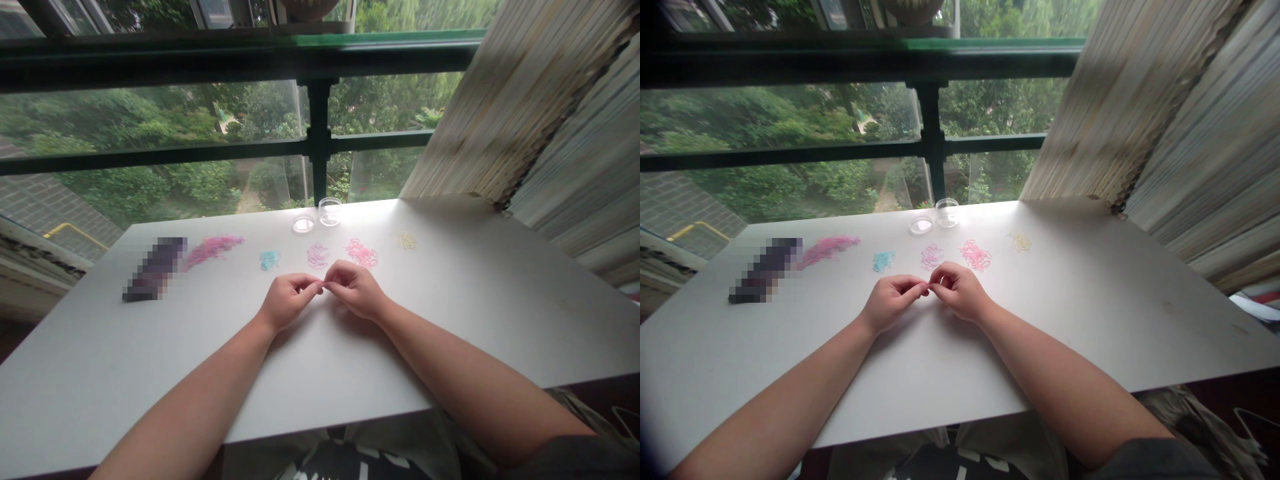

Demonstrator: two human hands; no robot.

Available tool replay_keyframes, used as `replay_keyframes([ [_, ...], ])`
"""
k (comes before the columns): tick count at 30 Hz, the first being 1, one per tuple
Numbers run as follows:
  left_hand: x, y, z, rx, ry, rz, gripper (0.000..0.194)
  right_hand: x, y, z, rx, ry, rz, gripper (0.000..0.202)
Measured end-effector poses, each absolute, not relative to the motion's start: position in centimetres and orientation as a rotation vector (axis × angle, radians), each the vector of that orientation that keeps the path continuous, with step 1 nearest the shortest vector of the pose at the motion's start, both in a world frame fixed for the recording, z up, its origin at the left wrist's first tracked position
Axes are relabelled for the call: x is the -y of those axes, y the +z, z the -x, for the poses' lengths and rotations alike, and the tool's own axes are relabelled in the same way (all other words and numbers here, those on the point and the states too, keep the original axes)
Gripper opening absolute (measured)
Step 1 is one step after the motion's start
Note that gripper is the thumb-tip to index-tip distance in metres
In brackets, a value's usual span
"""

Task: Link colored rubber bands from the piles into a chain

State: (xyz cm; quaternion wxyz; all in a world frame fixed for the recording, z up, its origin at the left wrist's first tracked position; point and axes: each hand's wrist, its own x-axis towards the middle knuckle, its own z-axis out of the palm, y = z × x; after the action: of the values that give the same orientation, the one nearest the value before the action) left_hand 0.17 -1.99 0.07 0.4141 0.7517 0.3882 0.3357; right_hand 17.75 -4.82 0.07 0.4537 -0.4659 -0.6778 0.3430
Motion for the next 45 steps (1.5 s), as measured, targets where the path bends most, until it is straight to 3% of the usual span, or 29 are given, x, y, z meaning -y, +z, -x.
replay_keyframes([
  [30, 1.93, -0.32, -0.22, -1.003, 0.957, -1.865, 0.014, 4.82, -0.29, -17.38, 1.504, 1.283, 0.99, 0.005],
  [45, 1.97, -0.41, -0.19, -0.855, 0.832, -1.861, 0.022, 4.93, -0.17, -17.33, 1.571, 1.207, 1.035, 0.007],
])
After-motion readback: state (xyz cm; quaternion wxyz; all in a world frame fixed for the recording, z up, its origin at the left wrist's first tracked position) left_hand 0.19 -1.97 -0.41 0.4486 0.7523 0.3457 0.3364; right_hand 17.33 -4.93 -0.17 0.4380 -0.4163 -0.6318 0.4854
